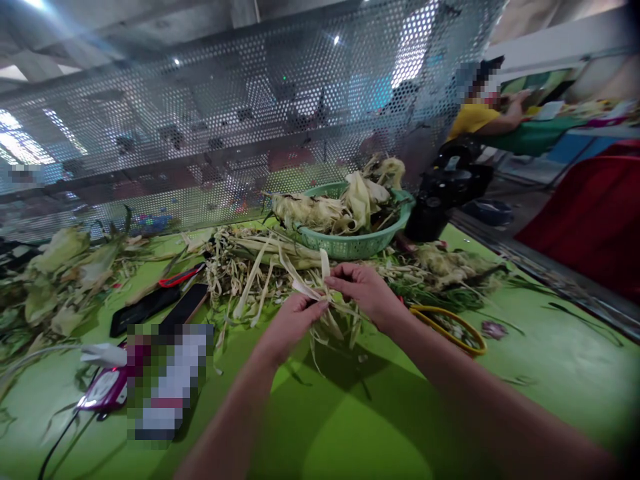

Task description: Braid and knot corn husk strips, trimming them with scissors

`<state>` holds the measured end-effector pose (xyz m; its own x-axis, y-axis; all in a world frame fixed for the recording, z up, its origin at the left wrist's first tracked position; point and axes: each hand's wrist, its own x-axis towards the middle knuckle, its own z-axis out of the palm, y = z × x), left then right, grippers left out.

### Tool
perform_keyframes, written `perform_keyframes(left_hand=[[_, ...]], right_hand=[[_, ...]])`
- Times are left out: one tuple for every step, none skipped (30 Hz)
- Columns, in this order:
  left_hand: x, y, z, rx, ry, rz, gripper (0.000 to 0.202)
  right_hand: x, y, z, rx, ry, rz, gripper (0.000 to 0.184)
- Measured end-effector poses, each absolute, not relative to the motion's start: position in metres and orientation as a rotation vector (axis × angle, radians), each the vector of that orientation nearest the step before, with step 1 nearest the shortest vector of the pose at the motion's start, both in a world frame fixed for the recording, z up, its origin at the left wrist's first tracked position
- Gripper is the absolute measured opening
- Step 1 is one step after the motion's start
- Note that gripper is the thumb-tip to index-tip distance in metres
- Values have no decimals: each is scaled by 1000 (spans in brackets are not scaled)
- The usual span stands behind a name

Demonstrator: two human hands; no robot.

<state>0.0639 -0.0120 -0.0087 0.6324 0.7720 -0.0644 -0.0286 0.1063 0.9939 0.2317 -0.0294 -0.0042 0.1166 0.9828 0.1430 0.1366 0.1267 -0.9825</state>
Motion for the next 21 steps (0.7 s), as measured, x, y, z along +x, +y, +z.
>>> perform_keyframes(left_hand=[[64, -10, -10, 1374, 727, 677, 26], [64, -8, -12, 1409, 752, 688, 27], [64, -6, -14, 1451, 770, 702, 27], [64, -4, -16, 1500, 783, 718, 27], [64, -2, -18, 1550, 797, 734, 26], [64, -1, -19, 1600, 815, 747, 24], [64, -1, -20, 1648, 842, 755, 21], [64, -1, -20, 1693, 879, 751, 20], [65, -2, -20, 1736, 916, 743, 19], [66, -3, -19, 1772, 943, 733, 19], [66, -4, -19, 1800, 956, 726, 19], [67, -5, -18, 1817, 953, 719, 19], [67, -6, -17, 1823, 935, 714, 18], [68, -7, -16, 1816, 906, 708, 17], [68, -8, -16, 1801, 873, 702, 15], [68, -9, -15, 1779, 842, 697, 15], [68, -10, -16, 1756, 816, 694, 15], [69, -10, -16, 1734, 797, 690, 15], [69, -11, -17, 1715, 789, 687, 16], [69, -11, -18, 1701, 786, 686, 17], [69, -12, -19, 1686, 785, 687, 18]], right_hand=[[234, -29, -3, -1289, -1314, 860, 21], [236, -29, -1, -1316, -1351, 748, 21], [237, -30, 0, -1329, -1389, 637, 19], [237, -31, 2, -1326, -1436, 547, 17], [236, -33, 4, -1310, -1501, 489, 15], [234, -35, 5, -1285, -1577, 461, 12], [232, -37, 6, -1262, -1653, 452, 10], [230, -38, 6, -1248, -1720, 450, 7], [228, -39, 6, -1250, -1764, 446, 5], [226, -40, 5, -1266, -1784, 437, 3], [225, -40, 4, -1284, -1785, 427, 2], [224, -40, 3, -1299, -1775, 422, 2], [223, -39, 1, -1306, -1758, 422, 4], [223, -39, 0, -1308, -1737, 428, 5], [223, -38, -2, -1303, -1712, 437, 6], [222, -38, -5, -1294, -1686, 449, 6], [221, -37, -7, -1286, -1655, 460, 6], [220, -37, -9, -1282, -1624, 469, 5], [219, -36, -10, -1282, -1596, 473, 4], [218, -36, -12, -1289, -1574, 476, 4], [218, -35, -12, -1299, -1556, 483, 4]])
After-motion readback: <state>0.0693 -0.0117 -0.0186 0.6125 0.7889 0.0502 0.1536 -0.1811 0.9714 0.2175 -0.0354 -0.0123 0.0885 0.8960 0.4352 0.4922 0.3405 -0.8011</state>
